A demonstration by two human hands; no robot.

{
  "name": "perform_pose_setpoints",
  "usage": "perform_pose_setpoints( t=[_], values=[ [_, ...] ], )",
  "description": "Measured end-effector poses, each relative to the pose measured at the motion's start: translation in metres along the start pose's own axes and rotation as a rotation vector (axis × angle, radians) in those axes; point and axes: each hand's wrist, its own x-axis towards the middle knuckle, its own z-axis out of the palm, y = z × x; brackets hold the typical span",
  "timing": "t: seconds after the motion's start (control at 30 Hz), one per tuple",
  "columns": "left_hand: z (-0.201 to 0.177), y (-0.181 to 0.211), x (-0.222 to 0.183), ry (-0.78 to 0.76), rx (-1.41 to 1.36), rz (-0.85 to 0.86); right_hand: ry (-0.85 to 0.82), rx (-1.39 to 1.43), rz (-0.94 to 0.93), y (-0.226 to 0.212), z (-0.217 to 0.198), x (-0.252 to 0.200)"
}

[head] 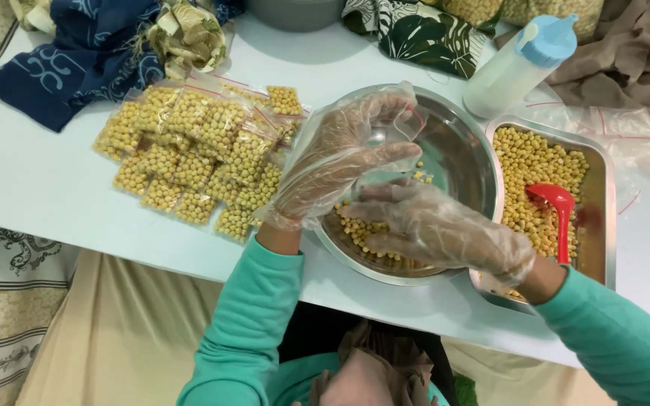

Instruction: Portioning nuts into small plastic bags and adding liquid seasoning from a bottle.

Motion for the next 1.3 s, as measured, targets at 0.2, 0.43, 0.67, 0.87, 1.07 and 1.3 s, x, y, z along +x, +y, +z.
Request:
perform_pose_setpoints(
  t=[0.2,0.43,0.67,0.87,1.07,1.3],
  values=[
    [0.001,0.010,0.002,-0.027,0.068,0.002,0.055,-0.120,-0.162,0.004,0.024,-0.008],
    [0.007,0.010,-0.001,-0.042,0.013,-0.071,-0.092,0.059,0.157,-0.004,-0.014,-0.035],
    [0.001,0.020,0.001,-0.209,0.014,-0.234,-0.261,0.065,0.724,-0.026,-0.015,-0.012],
    [-0.003,0.019,0.004,-0.366,0.147,-0.302,-0.245,0.132,0.688,-0.004,-0.015,-0.016],
    [-0.008,0.018,0.002,-0.423,0.181,-0.382,-0.157,0.265,0.849,-0.024,-0.039,-0.016],
    [-0.005,0.013,-0.007,-0.435,0.339,-0.090,0.035,0.267,0.983,-0.061,-0.095,-0.002]
  ],
)
